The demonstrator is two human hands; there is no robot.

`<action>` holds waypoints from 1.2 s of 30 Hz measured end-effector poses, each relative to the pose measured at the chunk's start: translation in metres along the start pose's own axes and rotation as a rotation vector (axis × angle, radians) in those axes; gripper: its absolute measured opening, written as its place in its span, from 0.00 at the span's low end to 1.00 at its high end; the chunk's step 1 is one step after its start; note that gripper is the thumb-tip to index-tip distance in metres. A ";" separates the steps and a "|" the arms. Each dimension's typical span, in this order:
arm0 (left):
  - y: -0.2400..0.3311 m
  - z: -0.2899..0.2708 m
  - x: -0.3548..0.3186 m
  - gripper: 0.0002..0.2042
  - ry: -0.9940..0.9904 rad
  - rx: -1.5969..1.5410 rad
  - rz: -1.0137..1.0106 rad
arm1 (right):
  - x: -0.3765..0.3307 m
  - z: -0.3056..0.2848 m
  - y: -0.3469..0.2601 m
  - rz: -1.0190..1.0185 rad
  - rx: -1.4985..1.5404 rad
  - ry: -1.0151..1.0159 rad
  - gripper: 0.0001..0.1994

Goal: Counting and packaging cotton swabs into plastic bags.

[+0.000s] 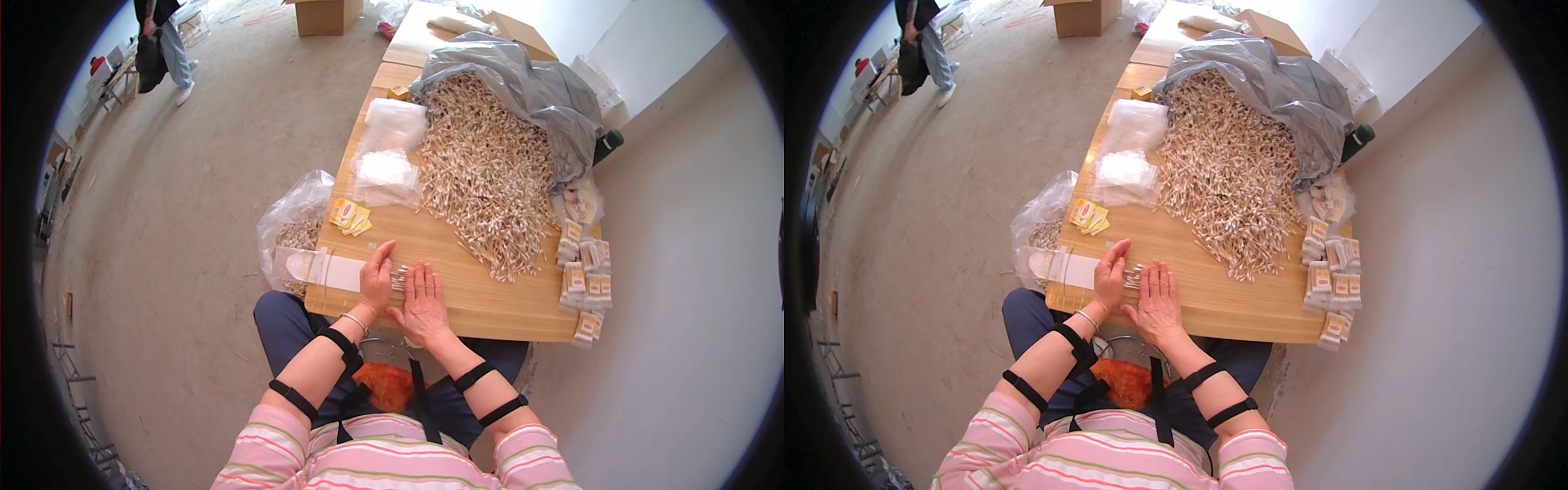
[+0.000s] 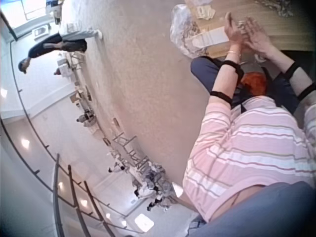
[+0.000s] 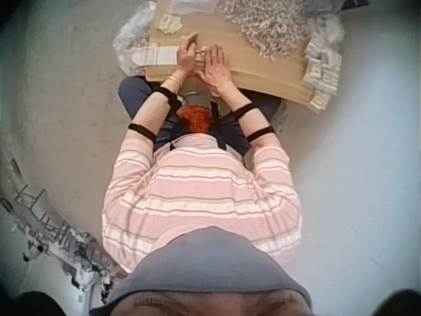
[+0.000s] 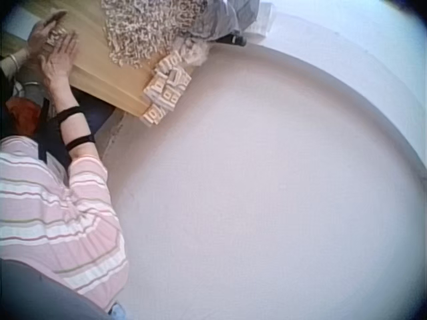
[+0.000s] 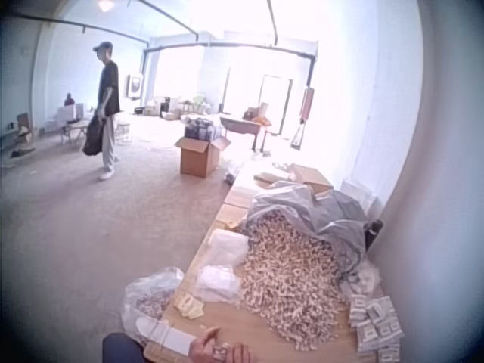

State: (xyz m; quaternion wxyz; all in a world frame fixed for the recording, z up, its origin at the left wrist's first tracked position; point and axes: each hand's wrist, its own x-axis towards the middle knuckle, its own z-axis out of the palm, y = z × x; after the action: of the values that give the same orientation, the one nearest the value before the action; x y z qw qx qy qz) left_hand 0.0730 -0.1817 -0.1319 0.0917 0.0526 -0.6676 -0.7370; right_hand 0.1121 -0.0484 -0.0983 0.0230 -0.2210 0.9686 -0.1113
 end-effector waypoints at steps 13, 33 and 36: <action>0.027 -0.003 -0.015 0.21 -0.218 0.637 0.359 | 0.004 -0.005 0.023 -0.036 -0.047 -0.008 0.41; 0.021 0.013 -0.011 0.27 -0.121 0.513 0.223 | 0.019 0.014 0.030 0.412 1.054 0.659 0.24; 0.013 0.013 -0.012 0.23 0.008 0.287 0.146 | 0.029 0.019 0.018 0.358 1.061 0.650 0.24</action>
State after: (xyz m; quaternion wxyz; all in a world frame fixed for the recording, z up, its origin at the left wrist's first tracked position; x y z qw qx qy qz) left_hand 0.0826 -0.1675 -0.1181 0.1390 0.0194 -0.7677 -0.6252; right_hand 0.0798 -0.0494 -0.1204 -0.1470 0.0304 0.7615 -0.6306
